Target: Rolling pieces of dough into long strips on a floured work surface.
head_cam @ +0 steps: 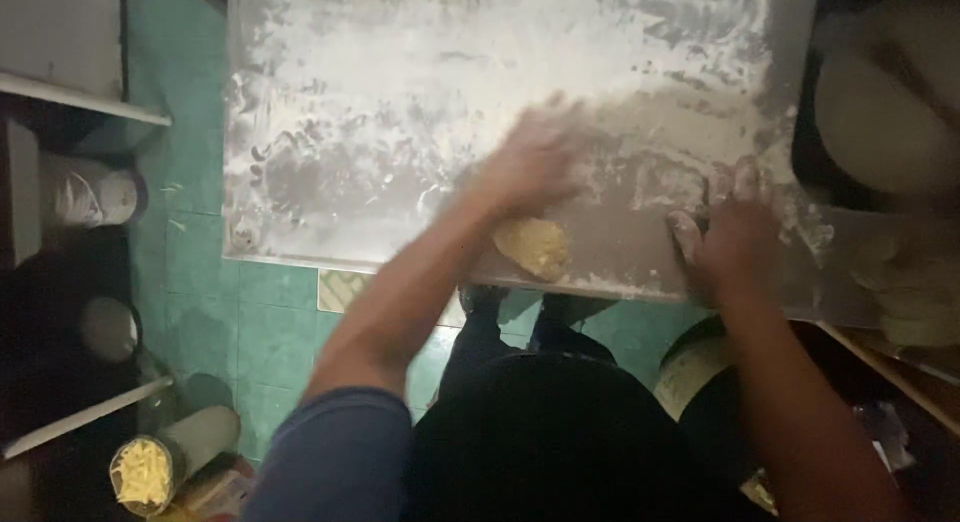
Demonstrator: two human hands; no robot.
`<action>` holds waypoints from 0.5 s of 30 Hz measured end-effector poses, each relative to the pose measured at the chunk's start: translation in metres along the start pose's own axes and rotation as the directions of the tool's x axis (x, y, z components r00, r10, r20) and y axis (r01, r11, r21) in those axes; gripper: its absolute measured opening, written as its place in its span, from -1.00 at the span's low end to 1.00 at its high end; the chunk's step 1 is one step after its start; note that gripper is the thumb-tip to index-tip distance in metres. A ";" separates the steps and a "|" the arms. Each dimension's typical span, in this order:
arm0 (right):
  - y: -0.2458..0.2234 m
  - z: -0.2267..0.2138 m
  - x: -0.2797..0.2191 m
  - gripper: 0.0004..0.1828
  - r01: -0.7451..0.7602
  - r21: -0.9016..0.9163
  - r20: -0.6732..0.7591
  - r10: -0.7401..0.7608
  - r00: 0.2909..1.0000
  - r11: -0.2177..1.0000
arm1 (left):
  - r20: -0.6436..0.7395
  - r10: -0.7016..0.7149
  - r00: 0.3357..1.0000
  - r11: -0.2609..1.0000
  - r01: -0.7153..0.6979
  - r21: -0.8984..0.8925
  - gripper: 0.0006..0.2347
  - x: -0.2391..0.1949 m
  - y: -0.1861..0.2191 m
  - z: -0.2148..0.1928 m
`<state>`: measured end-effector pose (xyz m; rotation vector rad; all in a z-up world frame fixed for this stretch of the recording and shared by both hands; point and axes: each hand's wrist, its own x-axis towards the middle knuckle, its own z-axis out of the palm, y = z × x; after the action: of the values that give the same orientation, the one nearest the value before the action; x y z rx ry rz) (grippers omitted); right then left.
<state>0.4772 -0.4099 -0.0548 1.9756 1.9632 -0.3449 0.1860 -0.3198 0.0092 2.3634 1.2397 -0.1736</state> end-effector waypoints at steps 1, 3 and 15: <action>0.000 0.000 0.001 -0.46 -0.001 0.000 -0.010 0.001 1.000 1.000 | -0.008 0.001 1.000 1.000 -0.001 0.006 -0.34 -0.005 -0.048 0.027; 0.001 0.000 0.001 -0.35 0.069 -0.084 -0.393 -0.097 0.914 0.994 | -0.383 0.212 0.899 0.973 -0.229 -0.001 -0.41 -0.030 -0.142 0.072; -0.084 -0.053 0.039 -0.34 -0.222 0.210 0.148 0.194 0.970 0.952 | -0.425 -0.082 0.902 0.993 0.111 0.043 -0.46 -0.102 -0.170 0.038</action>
<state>0.3910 -0.3535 -0.0268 2.2169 1.6818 -0.6446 -0.0068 -0.3301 -0.0501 2.4786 1.5696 0.2905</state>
